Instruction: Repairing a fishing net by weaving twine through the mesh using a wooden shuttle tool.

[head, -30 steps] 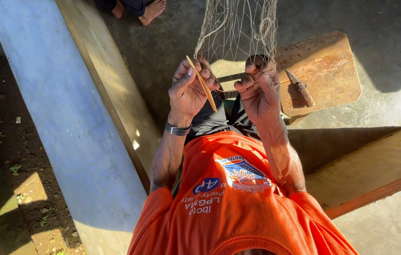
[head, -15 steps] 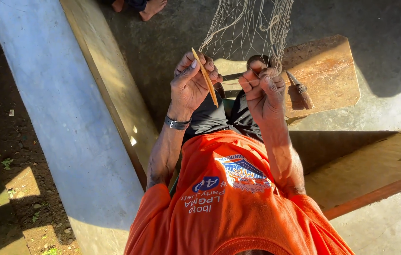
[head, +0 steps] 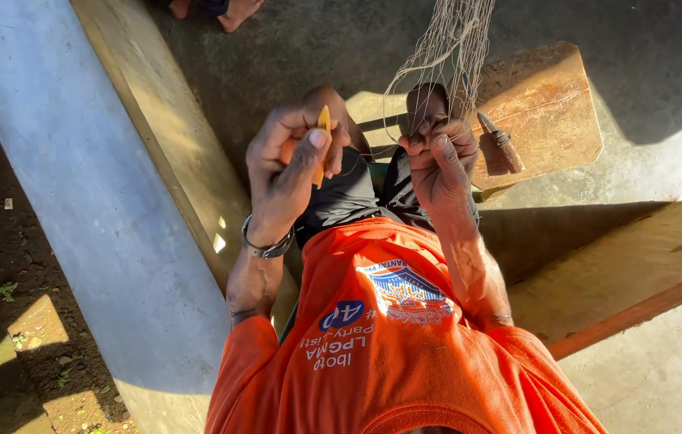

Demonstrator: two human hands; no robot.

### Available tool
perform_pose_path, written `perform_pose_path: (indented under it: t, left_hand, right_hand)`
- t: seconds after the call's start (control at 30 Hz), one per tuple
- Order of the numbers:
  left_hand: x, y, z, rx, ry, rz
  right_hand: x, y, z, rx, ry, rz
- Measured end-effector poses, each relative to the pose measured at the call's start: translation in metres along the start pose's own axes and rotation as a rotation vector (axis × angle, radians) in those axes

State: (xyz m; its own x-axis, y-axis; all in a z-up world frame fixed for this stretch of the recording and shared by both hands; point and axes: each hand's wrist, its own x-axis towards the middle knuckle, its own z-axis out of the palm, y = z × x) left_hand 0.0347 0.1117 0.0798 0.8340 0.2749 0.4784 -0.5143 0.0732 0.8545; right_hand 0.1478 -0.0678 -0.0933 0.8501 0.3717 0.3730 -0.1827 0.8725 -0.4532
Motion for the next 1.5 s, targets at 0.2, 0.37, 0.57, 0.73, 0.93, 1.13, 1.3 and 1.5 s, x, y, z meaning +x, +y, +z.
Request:
perform_pose_path:
  t: [0.2,0.37,0.57,0.73,0.93,1.13,1.3,1.5]
  left_hand:
    - [0.028,0.032,0.034,0.658,-0.240,0.242]
    - [0.021,0.000,0.048,1.203,-0.202,0.394]
    - [0.018,-0.010,0.053,1.242,-0.188,0.366]
    - [0.021,-0.016,0.060,1.110,-0.221,0.324]
    - [0.021,-0.028,0.060,0.822,-0.238,0.344]
    - [0.017,-0.035,0.073,0.970,-0.128,0.568]
    - [-0.016,-0.013,0.081,0.908,-0.162,1.303]
    - [-0.034,-0.031,0.063,1.114,-0.125,1.065]
  right_hand:
    - [0.004,-0.008,-0.007,0.003,0.008,-0.044]
    - [-0.004,-0.014,-0.003,-0.050,0.042,-0.094]
    - [-0.002,-0.012,0.008,-0.023,0.078,-0.133]
    - [-0.005,-0.004,0.002,0.021,0.084,-0.135]
    - [-0.001,0.014,-0.002,0.069,0.025,-0.132]
    - [-0.002,0.013,-0.025,0.071,-0.001,-0.130]
    - [0.016,-0.028,0.042,-0.004,0.139,0.123]
    - [0.012,-0.023,0.004,0.189,0.021,0.220]
